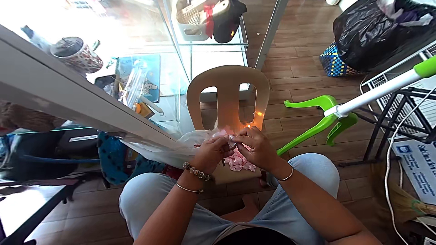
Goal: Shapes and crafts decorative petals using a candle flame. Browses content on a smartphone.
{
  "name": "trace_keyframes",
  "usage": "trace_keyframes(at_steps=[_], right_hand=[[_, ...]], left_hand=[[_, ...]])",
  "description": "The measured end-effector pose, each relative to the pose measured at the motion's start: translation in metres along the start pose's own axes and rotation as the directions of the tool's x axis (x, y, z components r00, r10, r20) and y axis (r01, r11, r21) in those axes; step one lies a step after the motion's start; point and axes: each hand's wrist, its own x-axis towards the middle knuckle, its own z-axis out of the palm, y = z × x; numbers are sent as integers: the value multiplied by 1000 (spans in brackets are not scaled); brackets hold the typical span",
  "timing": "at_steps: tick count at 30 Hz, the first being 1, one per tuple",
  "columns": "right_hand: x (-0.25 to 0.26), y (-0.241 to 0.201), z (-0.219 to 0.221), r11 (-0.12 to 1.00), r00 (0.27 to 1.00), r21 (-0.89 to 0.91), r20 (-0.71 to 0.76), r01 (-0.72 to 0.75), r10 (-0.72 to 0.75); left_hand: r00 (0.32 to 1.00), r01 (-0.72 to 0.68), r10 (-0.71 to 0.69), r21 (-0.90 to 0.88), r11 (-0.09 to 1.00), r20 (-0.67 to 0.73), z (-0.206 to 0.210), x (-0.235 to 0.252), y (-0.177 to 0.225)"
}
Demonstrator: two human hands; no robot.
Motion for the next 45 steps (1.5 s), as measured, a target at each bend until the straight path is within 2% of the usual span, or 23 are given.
trace_keyframes(at_steps=[4,8,11,13,15,21,25,29,31,32,34,36,37,38,40,45], right_hand=[[1,-1,0,1000,1000,22,-2,-11,11],[3,-6,0,935,985,310,24,-171,172],[4,-14,2,777,925,520,78,-355,371],[7,-19,6,625,855,622,150,-473,497],[12,-22,12,477,794,700,213,-531,570],[32,-32,15,88,622,804,380,-589,685],[36,-33,16,-17,580,816,425,-577,695],[34,-31,17,51,603,812,388,-581,697],[32,-28,17,154,647,799,338,-581,684],[30,-25,16,267,695,780,277,-566,664],[25,-19,14,604,837,656,78,-452,541],[21,-12,10,885,958,419,-105,-200,266],[19,-9,8,951,980,300,-156,-71,122],[17,-6,7,978,984,208,-178,30,7],[10,-2,4,981,975,118,-180,153,-131],[-5,6,0,965,954,24,-160,261,-254]], left_hand=[[996,-67,64,44,997,61,-4,-2,0],[992,-127,126,59,990,12,-1,-3,-2],[982,-168,166,-10,986,-91,3,-2,-4],[972,-191,182,-50,980,-151,4,1,-5],[964,-216,196,-103,971,-180,6,4,-7],[957,-255,223,-166,953,-187,8,4,-6],[955,-270,243,-157,950,-168,3,3,-6],[950,-288,266,-131,949,-161,2,0,-6],[957,-267,252,-95,959,-144,1,-1,-6],[968,-230,221,-67,971,-118,1,-2,-4],[993,-114,113,-34,993,-40,0,-6,0],[998,-42,44,-48,998,42,-1,-10,3],[997,-29,33,-53,998,74,-1,-11,4],[995,-25,30,-60,998,94,-2,-12,5],[993,-37,45,-74,997,106,-3,-13,5],[994,-53,58,-49,997,97,-4,-14,6]])
